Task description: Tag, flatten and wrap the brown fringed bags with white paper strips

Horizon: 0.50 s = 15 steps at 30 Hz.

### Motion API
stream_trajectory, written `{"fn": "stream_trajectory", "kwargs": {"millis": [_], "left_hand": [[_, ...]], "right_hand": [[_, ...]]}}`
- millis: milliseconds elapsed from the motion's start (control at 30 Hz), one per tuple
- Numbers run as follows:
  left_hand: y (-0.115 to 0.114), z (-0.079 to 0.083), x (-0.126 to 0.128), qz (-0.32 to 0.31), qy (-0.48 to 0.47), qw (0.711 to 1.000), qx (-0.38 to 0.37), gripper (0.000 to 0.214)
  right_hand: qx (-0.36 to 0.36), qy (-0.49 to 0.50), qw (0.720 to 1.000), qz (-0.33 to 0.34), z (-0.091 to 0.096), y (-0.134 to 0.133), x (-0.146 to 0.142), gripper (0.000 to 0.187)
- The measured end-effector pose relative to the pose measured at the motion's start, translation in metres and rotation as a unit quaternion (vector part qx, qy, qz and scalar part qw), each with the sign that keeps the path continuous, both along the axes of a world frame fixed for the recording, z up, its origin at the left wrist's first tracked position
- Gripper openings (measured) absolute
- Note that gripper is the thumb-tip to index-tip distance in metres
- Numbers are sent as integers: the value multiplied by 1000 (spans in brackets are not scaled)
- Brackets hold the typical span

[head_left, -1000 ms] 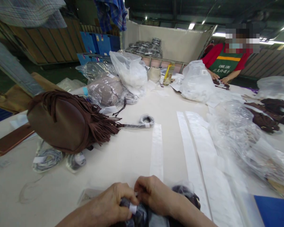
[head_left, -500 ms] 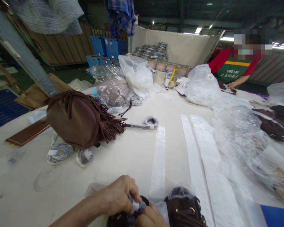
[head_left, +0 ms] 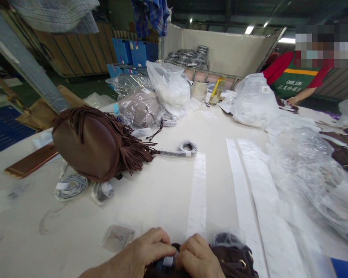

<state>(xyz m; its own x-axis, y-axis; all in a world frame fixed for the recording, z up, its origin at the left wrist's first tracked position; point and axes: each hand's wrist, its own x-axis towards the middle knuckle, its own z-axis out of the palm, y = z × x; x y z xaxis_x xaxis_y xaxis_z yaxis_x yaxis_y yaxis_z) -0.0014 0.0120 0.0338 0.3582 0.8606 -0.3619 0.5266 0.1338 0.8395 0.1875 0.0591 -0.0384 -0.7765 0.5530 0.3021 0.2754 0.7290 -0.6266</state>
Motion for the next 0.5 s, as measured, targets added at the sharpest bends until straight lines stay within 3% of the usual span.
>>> {"fn": "stream_trajectory", "kwargs": {"millis": [200, 333, 500], "left_hand": [[-10, -28, 10, 54, -9, 995, 81, 15], [-8, -38, 7, 102, -41, 992, 59, 27], [-3, -44, 1, 85, -91, 992, 30, 25]], "right_hand": [[-23, -39, 999, 4, 0, 5, 5, 11], [-35, -3, 999, -3, 1, 5, 3, 25], [-43, 4, 999, 10, 0, 7, 4, 37]]}}
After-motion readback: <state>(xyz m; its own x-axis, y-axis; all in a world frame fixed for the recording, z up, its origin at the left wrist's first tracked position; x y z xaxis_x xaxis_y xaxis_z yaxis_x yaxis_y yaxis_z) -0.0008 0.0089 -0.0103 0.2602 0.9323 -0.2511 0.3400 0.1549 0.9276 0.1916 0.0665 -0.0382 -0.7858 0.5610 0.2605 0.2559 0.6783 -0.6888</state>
